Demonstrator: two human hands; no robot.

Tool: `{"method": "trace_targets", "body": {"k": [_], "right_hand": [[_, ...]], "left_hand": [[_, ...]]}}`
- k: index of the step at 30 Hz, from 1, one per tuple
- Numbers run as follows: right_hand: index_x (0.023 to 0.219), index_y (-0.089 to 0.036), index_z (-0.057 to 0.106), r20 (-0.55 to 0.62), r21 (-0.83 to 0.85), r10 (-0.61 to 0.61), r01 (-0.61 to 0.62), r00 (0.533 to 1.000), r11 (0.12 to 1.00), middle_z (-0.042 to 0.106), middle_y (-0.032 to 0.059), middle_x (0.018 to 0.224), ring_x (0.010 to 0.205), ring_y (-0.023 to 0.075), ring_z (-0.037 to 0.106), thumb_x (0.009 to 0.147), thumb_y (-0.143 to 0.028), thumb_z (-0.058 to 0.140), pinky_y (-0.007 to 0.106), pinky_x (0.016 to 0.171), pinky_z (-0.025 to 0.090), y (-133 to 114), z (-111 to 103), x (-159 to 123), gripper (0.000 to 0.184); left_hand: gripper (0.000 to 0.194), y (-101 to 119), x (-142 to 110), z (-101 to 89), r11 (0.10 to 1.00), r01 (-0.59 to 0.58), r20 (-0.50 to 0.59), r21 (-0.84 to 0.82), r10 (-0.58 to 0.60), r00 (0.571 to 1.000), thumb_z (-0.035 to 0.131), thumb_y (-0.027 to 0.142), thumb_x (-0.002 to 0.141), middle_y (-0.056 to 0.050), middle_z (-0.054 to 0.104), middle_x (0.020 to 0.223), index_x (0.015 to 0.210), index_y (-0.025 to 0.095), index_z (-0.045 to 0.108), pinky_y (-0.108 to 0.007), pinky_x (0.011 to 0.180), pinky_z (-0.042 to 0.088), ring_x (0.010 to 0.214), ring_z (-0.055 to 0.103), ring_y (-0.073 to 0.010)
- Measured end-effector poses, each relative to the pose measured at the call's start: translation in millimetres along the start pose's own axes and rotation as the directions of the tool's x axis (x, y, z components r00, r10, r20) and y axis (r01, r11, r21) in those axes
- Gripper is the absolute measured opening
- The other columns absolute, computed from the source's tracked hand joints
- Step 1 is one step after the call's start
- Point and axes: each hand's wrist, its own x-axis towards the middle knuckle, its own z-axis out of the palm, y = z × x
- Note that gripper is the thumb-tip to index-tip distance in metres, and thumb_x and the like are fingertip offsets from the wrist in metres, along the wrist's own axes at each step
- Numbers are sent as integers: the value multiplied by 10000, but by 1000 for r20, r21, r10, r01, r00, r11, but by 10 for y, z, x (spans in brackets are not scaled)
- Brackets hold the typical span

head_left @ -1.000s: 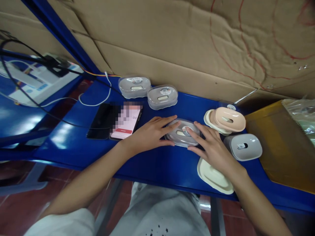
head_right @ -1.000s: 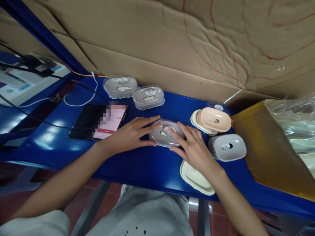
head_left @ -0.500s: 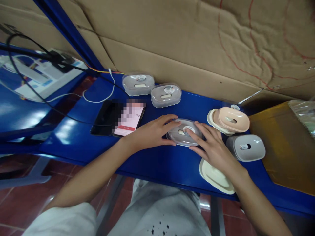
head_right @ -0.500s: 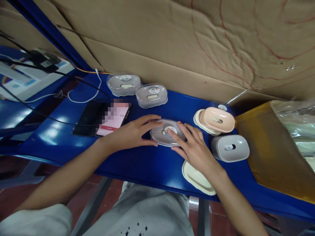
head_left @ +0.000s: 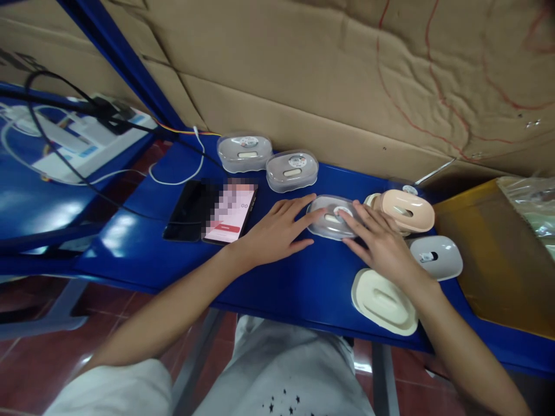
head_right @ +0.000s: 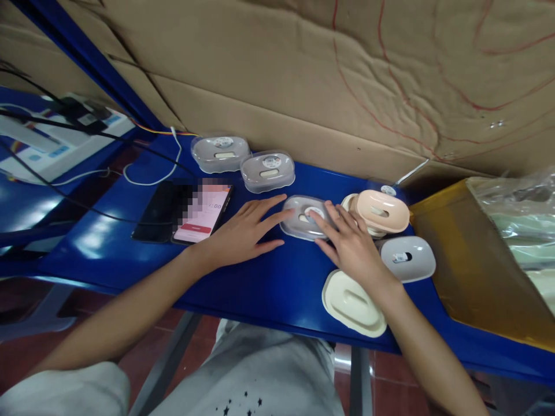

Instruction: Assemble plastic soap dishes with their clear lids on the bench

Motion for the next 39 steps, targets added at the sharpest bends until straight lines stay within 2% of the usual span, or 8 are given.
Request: {"method": "trace_targets", "body": {"k": [6,10,16,20,23,27,33,39], "right_hand": [[1687,-230,435,31,-30,102,-101,994,994,386,211,1756,1583,422,436,1128,-406,502,651,1249,378,224,107,492,590],[1736,-197,306,70,-7,101,-101,992,995,269,221,1802,1659,433,278,1142,-486,442,707,1303,241,238,-100,488,674],[1707,-341,343,14,139,119,-120,993,983,559,117,1653,1523,332,527,1117,-456,538,579,1235,424,-2,-597,-642,632],[1696,-374,370,134,54,141,-149,981,987,577,135,1631,1469,407,572,1048,-599,623,662,1170,461,-240,-481,-1371,731],[1703,-377,348,142,44,180,-188,973,981,504,152,1691,1492,408,553,1059,-559,625,675,1141,494,-320,-299,-1562,725],[1711,-365,328,126,130,171,-187,977,974,467,161,1715,1527,386,522,1071,-491,633,667,1159,504,-362,-138,-1280,721],[1637,-234,447,87,171,-46,30,995,985,470,199,1709,1559,375,485,1077,-450,633,658,1224,453,-434,-76,-467,628],[1672,-365,402,11,157,206,-205,978,966,466,96,1727,1578,337,468,1103,-265,493,670,1239,441,113,-511,-937,584]], "left_hand": [[489,5,13,6,1000,-22,-9,4,22,1000,584,322,1103,-216,448,1682,1578,220,531,-622,1169,476,1491,517,-409],[445,-10,3,82,998,-57,37,-6,57,998,603,304,1094,-212,494,1641,1529,214,585,-618,1151,485,1455,543,-396],[393,74,-5,83,992,-126,62,5,126,990,594,254,1096,-210,530,1604,1481,183,631,-608,1165,476,1422,565,-383],[397,172,-7,72,987,-161,74,-12,162,984,595,275,1099,-191,554,1591,1488,200,630,-608,1177,465,1404,577,-374],[406,210,-10,101,983,-172,74,-68,177,981,625,303,1090,-180,566,1584,1486,215,638,-608,1185,457,1404,581,-370],[601,236,-24,156,966,-178,87,-189,197,977,746,469,1018,-186,547,1610,1557,256,587,-637,1215,419,1425,579,-379],[904,235,-24,192,951,-200,137,-237,237,962,826,592,924,-202,547,1616,1663,253,431,-640,1250,364,1466,550,-382],[558,199,-29,139,982,-157,157,-108,173,972,743,358,1013,-163,639,1513,1530,231,575,-613,1238,368,1376,612,-353]]}}
